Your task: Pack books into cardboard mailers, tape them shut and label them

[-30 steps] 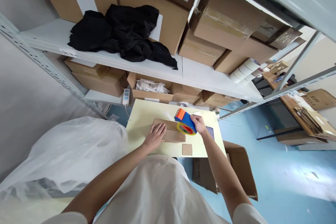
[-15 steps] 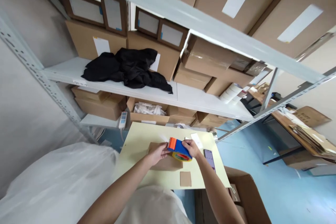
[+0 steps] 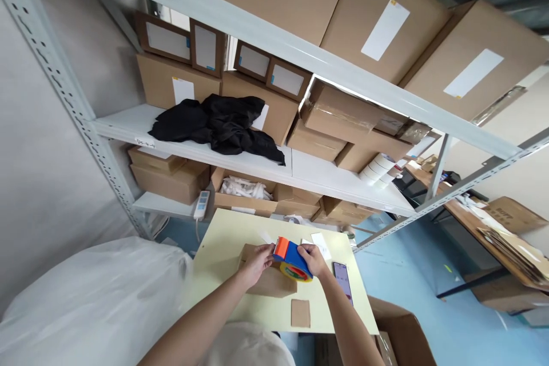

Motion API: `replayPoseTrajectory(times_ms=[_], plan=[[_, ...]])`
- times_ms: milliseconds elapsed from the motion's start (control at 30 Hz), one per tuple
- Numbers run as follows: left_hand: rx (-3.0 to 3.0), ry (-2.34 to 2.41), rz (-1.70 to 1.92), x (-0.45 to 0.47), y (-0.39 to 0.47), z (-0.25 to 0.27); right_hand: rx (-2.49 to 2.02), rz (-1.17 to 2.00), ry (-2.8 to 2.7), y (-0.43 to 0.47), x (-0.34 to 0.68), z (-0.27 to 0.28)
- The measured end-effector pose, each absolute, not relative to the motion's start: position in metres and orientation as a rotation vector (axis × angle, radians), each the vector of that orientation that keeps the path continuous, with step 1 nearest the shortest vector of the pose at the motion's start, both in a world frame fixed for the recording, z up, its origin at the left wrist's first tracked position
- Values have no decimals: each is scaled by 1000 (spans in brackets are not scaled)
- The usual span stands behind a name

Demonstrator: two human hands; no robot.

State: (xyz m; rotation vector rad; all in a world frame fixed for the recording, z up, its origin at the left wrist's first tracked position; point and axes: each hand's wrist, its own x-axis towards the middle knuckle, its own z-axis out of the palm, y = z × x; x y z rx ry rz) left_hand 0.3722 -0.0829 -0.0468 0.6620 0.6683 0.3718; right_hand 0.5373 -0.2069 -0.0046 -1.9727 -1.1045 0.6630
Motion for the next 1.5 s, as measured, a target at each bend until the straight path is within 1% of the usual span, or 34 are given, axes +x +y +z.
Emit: replayPoseTrajectory(times_ms=[167, 367, 467, 533, 733, 1000, 1100, 1200, 1300, 1500], plan=[[735, 612, 345, 367, -82, -45, -2019, 633, -1083, -207, 535, -5], [455, 633, 302, 371, -86, -51, -2018, 627, -1116, -207, 534, -6], [434, 623, 287, 371, -85, -53, -2005, 633, -1127, -207, 534, -7], [533, 617, 301, 369, -83, -52, -1995, 637, -1128, -208, 535, -9], [1086, 661, 441, 364, -73, -41, -1993, 626, -1110, -210, 535, -11], [1435, 583, 512, 362, -67, -30, -2024, 592, -1116, -210, 538, -11], [1359, 610, 480, 363, -68, -32, -2026, 596, -1123, -211, 537, -8], [1036, 641, 350, 367, -72, -36, -2032, 589, -1132, -213, 537, -5], [715, 574, 261, 373, -76, -42, -2039, 617, -1123, -216, 539, -6], [637, 588, 255, 373, -79, -54, -2032, 660, -1124, -218, 541, -10]])
